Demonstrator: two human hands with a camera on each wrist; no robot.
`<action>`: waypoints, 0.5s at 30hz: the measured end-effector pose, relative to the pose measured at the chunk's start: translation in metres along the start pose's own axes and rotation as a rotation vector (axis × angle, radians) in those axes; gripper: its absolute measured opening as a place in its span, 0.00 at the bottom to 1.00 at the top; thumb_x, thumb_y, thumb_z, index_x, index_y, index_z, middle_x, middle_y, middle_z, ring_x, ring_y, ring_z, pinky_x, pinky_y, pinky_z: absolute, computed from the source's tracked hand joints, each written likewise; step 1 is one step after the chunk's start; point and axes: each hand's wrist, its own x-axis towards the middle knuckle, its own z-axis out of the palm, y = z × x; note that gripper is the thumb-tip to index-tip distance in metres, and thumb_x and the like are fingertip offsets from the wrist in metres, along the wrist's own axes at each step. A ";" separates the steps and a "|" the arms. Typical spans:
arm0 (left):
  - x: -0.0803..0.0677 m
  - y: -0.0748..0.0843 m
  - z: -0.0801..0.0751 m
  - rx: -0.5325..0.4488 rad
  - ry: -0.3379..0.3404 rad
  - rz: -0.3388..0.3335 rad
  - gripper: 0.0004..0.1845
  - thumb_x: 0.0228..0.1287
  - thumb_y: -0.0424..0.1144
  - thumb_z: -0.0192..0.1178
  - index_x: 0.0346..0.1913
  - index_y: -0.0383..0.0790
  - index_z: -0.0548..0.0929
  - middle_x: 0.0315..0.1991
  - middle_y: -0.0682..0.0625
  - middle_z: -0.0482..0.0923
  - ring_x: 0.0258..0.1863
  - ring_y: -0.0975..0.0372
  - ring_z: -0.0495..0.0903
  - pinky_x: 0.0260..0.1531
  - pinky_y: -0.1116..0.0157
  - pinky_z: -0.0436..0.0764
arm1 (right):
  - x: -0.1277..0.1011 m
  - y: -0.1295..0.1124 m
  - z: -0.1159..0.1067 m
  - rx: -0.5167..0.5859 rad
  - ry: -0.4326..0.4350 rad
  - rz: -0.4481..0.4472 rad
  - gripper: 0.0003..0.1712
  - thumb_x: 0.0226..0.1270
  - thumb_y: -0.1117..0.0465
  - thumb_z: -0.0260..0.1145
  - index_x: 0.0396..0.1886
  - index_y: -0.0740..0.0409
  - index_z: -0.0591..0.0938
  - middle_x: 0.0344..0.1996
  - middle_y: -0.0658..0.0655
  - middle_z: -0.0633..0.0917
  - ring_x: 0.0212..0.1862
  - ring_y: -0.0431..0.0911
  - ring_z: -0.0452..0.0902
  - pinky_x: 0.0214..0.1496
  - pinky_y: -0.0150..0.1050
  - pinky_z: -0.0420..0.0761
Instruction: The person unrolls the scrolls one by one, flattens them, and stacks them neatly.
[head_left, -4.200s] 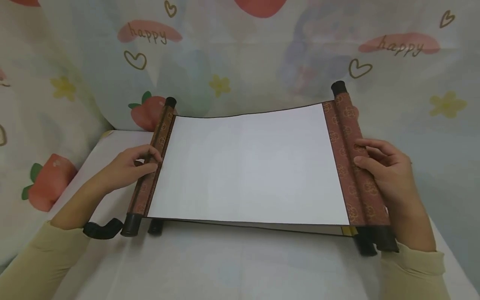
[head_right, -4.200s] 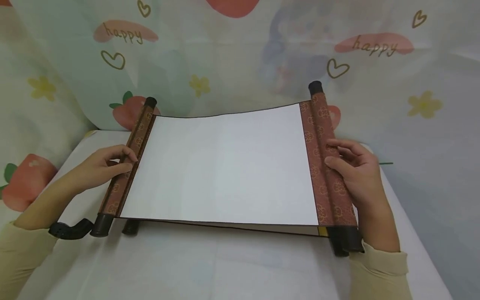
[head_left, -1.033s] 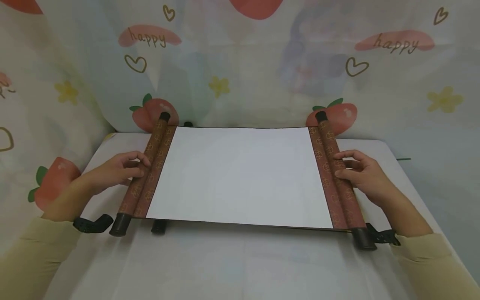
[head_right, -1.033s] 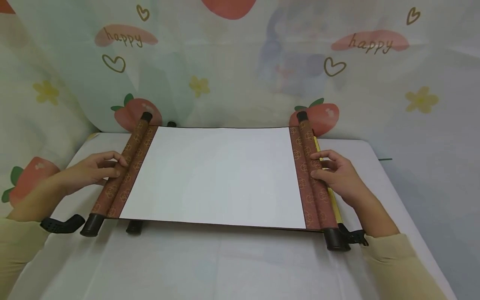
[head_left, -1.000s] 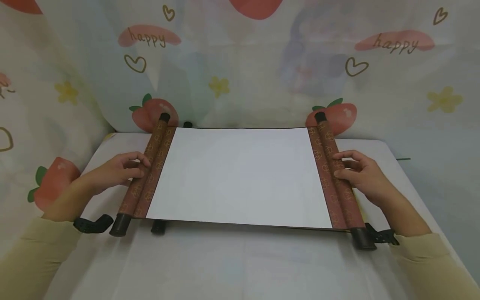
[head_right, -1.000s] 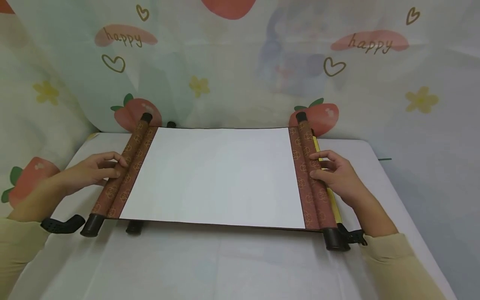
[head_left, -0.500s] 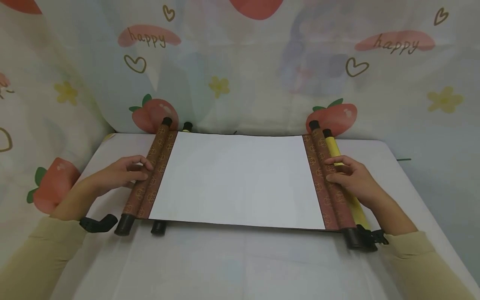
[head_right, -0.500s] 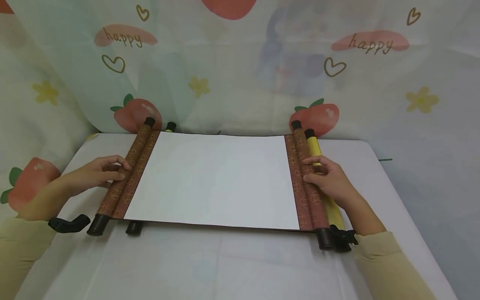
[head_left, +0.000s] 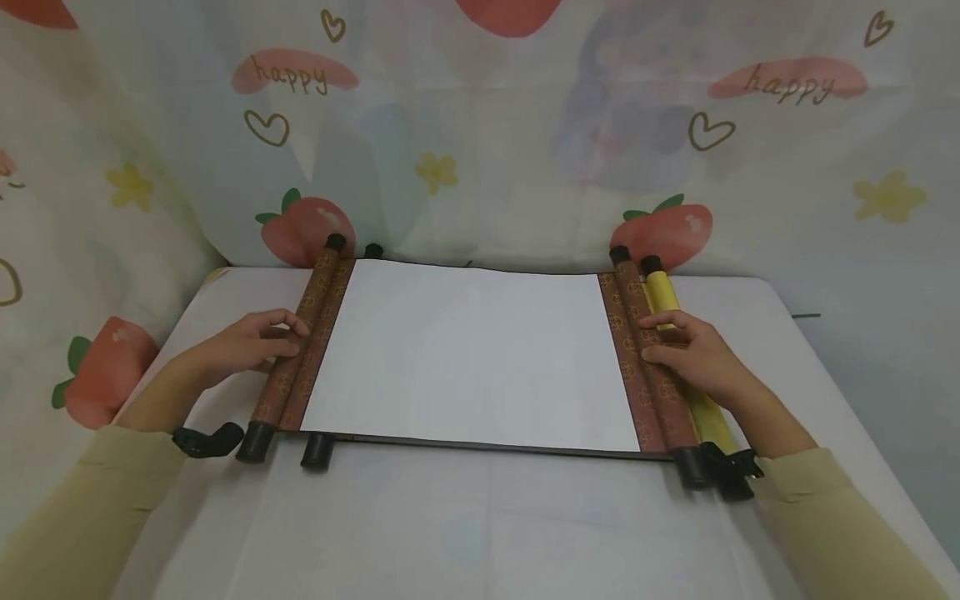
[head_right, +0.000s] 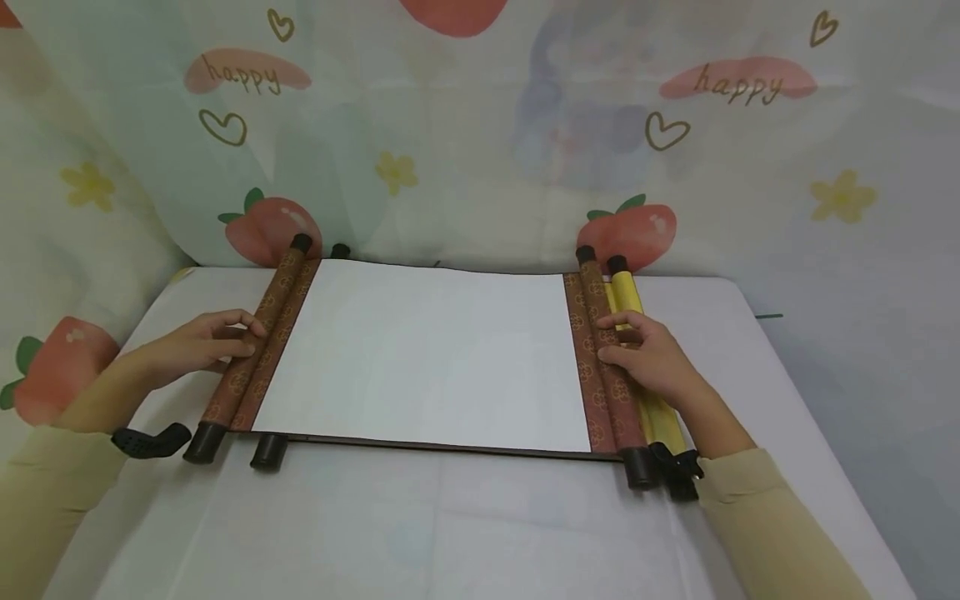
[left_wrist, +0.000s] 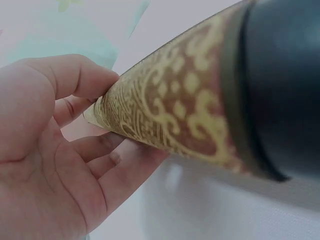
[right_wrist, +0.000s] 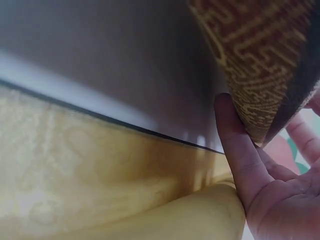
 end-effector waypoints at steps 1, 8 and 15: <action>0.000 -0.001 0.001 -0.003 -0.003 -0.006 0.15 0.72 0.37 0.57 0.56 0.35 0.71 0.63 0.38 0.68 0.47 0.57 0.73 0.41 0.57 0.80 | 0.001 0.000 0.000 -0.001 -0.005 -0.003 0.27 0.72 0.57 0.64 0.67 0.58 0.71 0.68 0.70 0.67 0.66 0.65 0.67 0.51 0.51 0.75; 0.002 -0.002 0.006 0.030 0.009 -0.023 0.15 0.70 0.35 0.56 0.57 0.35 0.73 0.61 0.37 0.70 0.47 0.55 0.73 0.39 0.58 0.79 | 0.005 -0.002 0.006 -0.084 -0.004 -0.029 0.27 0.70 0.54 0.67 0.65 0.56 0.74 0.64 0.70 0.72 0.62 0.64 0.71 0.50 0.50 0.77; 0.003 0.008 0.016 0.204 0.061 0.048 0.12 0.69 0.34 0.55 0.53 0.36 0.76 0.56 0.37 0.74 0.54 0.47 0.72 0.39 0.60 0.77 | 0.004 -0.004 0.012 -0.224 0.030 -0.062 0.26 0.69 0.51 0.67 0.63 0.54 0.76 0.59 0.69 0.77 0.55 0.63 0.79 0.48 0.53 0.81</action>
